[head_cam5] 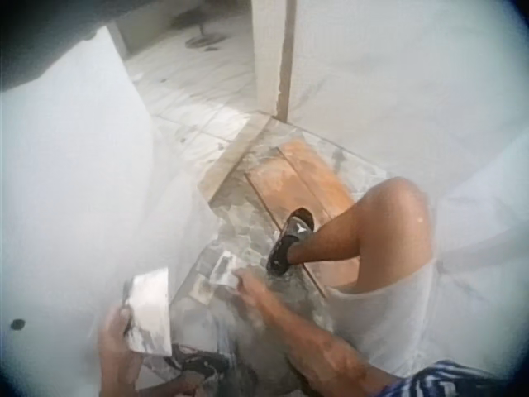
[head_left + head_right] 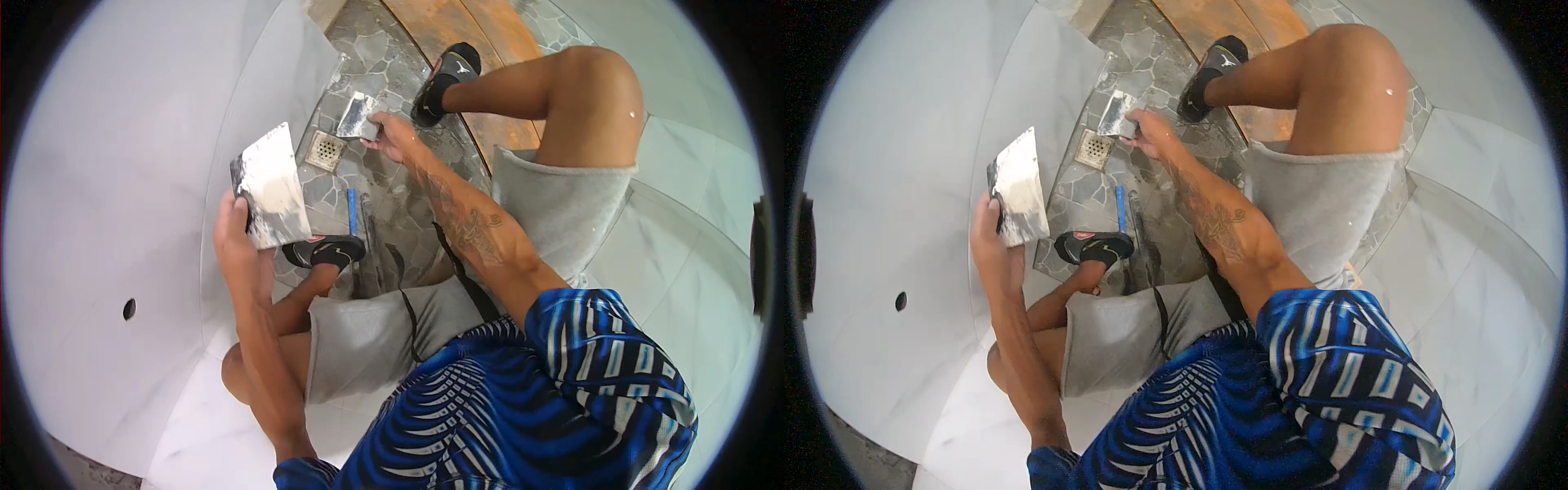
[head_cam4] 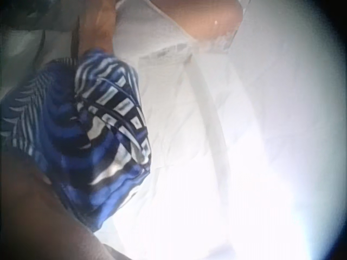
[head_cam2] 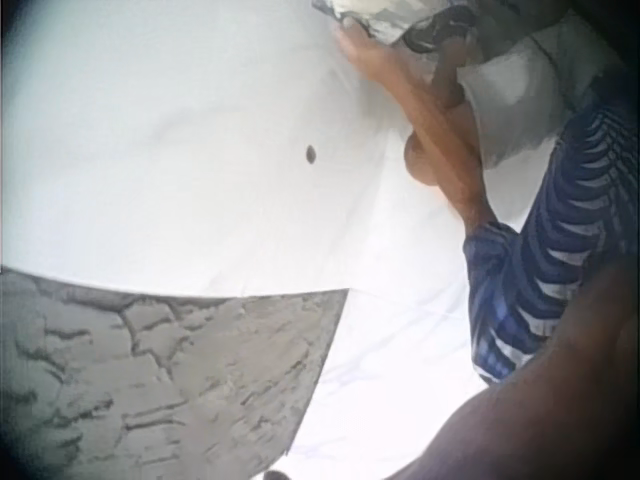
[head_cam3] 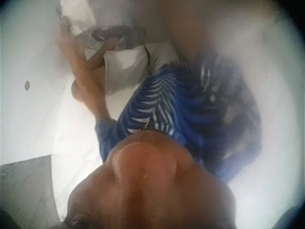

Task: The person applies grout between tiles, scooping paste from a spatula and smoothing it along the wall and floor seams with a scraper.

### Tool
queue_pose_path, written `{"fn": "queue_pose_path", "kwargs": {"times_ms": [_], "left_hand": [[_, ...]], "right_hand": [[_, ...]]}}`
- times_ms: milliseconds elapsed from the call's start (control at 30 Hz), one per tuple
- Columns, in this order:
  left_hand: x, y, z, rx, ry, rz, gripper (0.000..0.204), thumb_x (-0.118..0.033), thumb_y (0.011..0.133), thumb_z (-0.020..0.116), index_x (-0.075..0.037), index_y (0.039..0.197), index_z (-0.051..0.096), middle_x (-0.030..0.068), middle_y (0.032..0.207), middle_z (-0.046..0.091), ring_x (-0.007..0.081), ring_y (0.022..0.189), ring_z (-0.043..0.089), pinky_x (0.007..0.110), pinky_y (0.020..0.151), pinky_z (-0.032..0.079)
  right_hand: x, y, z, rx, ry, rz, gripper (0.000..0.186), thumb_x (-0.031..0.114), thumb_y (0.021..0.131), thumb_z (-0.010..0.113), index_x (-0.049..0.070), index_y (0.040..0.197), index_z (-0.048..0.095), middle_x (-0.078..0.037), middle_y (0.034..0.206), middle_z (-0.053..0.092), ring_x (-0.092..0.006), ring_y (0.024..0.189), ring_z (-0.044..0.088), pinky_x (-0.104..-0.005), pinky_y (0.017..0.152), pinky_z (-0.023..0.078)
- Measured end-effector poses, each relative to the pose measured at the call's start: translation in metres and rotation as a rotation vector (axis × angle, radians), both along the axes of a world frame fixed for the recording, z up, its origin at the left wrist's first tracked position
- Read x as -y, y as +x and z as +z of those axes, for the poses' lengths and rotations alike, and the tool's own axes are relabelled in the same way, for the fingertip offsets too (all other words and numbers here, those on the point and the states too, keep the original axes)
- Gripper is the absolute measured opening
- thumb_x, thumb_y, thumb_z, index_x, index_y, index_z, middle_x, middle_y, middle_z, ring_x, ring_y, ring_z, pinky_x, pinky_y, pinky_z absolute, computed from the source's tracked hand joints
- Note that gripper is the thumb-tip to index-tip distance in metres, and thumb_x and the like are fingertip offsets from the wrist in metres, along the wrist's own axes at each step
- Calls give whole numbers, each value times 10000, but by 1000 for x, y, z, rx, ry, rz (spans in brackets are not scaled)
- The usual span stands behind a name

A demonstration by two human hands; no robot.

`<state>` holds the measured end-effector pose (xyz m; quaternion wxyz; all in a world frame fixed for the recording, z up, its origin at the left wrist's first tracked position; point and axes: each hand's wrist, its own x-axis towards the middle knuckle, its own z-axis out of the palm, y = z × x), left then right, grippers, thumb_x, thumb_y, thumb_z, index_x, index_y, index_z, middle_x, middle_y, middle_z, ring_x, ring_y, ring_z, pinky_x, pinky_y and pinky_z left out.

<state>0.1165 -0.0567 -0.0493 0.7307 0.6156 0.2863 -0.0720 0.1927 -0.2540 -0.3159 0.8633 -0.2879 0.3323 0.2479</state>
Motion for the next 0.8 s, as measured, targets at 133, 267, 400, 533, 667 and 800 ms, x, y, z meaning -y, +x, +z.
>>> {"fn": "queue_pose_path", "kwargs": {"times_ms": [133, 267, 400, 533, 667, 800], "left_hand": [[8, 18, -8, -63, 3, 21, 274, -99, 950, 424, 39, 1178, 492, 79, 1059, 586, 149, 921, 607, 304, 766, 511], [-16, 2, -10, -6, -2, -27, 274, -84, 948, 427, 62, 1171, 487, 104, 1063, 587, 171, 930, 611, 323, 775, 521], [-9, 7, -11, 38, -99, 59, 279, -65, 943, 431, 98, 1165, 476, 139, 1073, 584, 212, 944, 614, 345, 802, 531], [-6, 3, -13, 72, -103, 31, 280, -63, 943, 429, 98, 1167, 477, 146, 1084, 582, 224, 951, 613, 350, 809, 530], [-6, 0, -10, 83, -86, 15, 280, -71, 944, 429, 86, 1170, 482, 145, 1090, 583, 217, 946, 615, 348, 803, 530], [-4, -7, -7, 90, -69, -18, 291, -89, 951, 420, 69, 1188, 481, 133, 1092, 587, 201, 945, 614, 342, 794, 523]], "right_hand": [[44, 22, 19, 308, -221, 104, 237, 101, 839, 600, 4, 1048, 542, -107, 983, 609, -223, 864, 618, -400, 739, 534], [31, 35, 119, 449, -252, 118, 364, 83, 802, 670, -22, 1124, 537, -143, 1053, 608, -261, 936, 619, -415, 764, 544], [65, 52, 202, 816, -138, 67, 442, 190, 880, 598, -22, 1245, 468, -190, 1164, 568, -336, 1044, 587, -470, 823, 531], [100, 48, 242, 753, 263, 103, 340, 164, 862, 655, 32, 1137, 504, -81, 1152, 502, -226, 863, 592, -445, 891, 517], [103, 27, 268, 794, 438, 105, 191, 154, 927, 554, 46, 1084, 546, -105, 1041, 593, -239, 823, 638, -405, 761, 574], [101, 14, 264, 734, 428, 43, 337, 254, 943, 525, 48, 1209, 511, -157, 1183, 582, -304, 981, 630, -480, 788, 546]]}}
